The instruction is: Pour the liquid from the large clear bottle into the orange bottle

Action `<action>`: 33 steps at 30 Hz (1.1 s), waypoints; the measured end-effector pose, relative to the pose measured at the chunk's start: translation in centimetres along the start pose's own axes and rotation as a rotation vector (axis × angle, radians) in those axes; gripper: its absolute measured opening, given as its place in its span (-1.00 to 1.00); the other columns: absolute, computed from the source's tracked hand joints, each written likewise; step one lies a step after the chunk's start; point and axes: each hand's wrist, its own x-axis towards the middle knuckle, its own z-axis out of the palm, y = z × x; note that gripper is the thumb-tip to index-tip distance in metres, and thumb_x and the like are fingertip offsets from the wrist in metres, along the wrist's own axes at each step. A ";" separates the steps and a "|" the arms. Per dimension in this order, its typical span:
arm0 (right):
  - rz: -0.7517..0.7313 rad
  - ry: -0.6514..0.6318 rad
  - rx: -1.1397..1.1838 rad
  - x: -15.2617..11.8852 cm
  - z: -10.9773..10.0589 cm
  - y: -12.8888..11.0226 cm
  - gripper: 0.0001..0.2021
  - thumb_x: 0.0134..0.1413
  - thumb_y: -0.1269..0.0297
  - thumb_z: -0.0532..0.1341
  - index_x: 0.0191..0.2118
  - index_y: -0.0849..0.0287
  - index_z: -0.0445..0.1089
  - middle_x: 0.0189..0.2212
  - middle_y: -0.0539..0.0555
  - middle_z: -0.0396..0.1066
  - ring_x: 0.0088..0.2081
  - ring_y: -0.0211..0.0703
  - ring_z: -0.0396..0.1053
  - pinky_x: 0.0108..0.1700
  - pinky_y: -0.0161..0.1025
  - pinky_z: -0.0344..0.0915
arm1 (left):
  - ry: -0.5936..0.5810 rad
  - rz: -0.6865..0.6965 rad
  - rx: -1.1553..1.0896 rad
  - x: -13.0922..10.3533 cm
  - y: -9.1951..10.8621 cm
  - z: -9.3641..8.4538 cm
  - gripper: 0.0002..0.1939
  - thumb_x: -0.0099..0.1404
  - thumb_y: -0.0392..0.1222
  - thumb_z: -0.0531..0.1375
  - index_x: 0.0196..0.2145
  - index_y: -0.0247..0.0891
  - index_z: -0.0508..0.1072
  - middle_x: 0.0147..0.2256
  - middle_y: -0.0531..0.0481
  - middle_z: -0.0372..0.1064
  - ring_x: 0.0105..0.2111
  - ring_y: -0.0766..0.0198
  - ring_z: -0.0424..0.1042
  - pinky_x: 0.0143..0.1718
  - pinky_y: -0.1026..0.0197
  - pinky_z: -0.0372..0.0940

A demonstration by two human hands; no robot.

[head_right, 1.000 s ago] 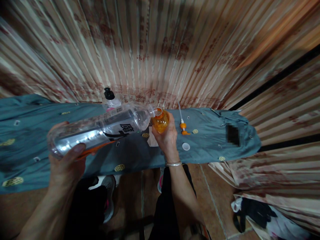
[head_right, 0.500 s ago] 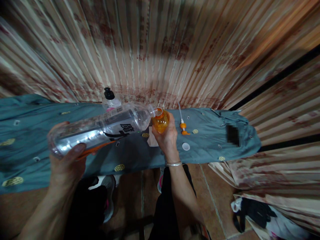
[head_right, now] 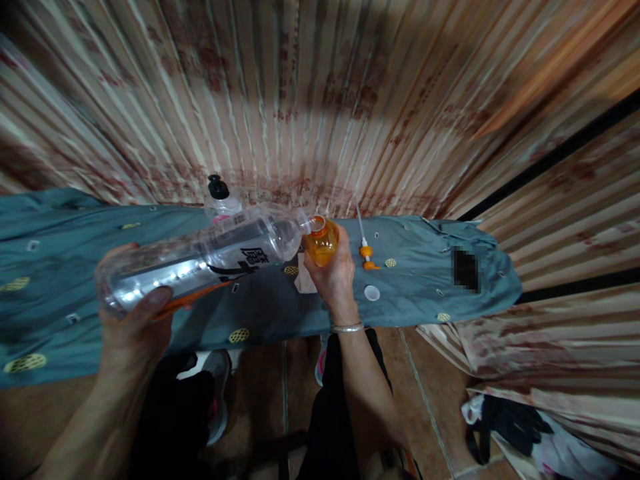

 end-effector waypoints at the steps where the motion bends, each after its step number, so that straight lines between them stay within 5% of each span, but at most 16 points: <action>1: -0.003 0.000 0.002 0.0 0.0 0.0 -0.27 -0.01 0.27 0.36 0.31 0.13 0.21 0.14 0.28 0.52 0.10 0.14 0.57 0.11 0.08 0.56 | 0.005 -0.007 -0.003 0.0 0.0 0.0 -0.17 -0.33 -0.12 0.66 -0.03 -0.01 0.55 -0.20 0.04 0.47 -0.32 0.21 0.46 -0.66 0.37 0.42; 33: 0.000 0.004 -0.069 0.0 0.1 0.4 -0.24 0.00 0.19 0.42 0.32 0.13 0.21 0.11 0.26 0.54 0.02 0.11 0.60 0.02 0.03 0.60 | -0.005 0.027 -0.032 0.4 -0.5 -0.3 -0.16 -0.36 -0.17 0.67 -0.03 0.02 0.61 -0.18 0.04 0.48 -0.27 0.19 0.47 -0.66 0.34 0.46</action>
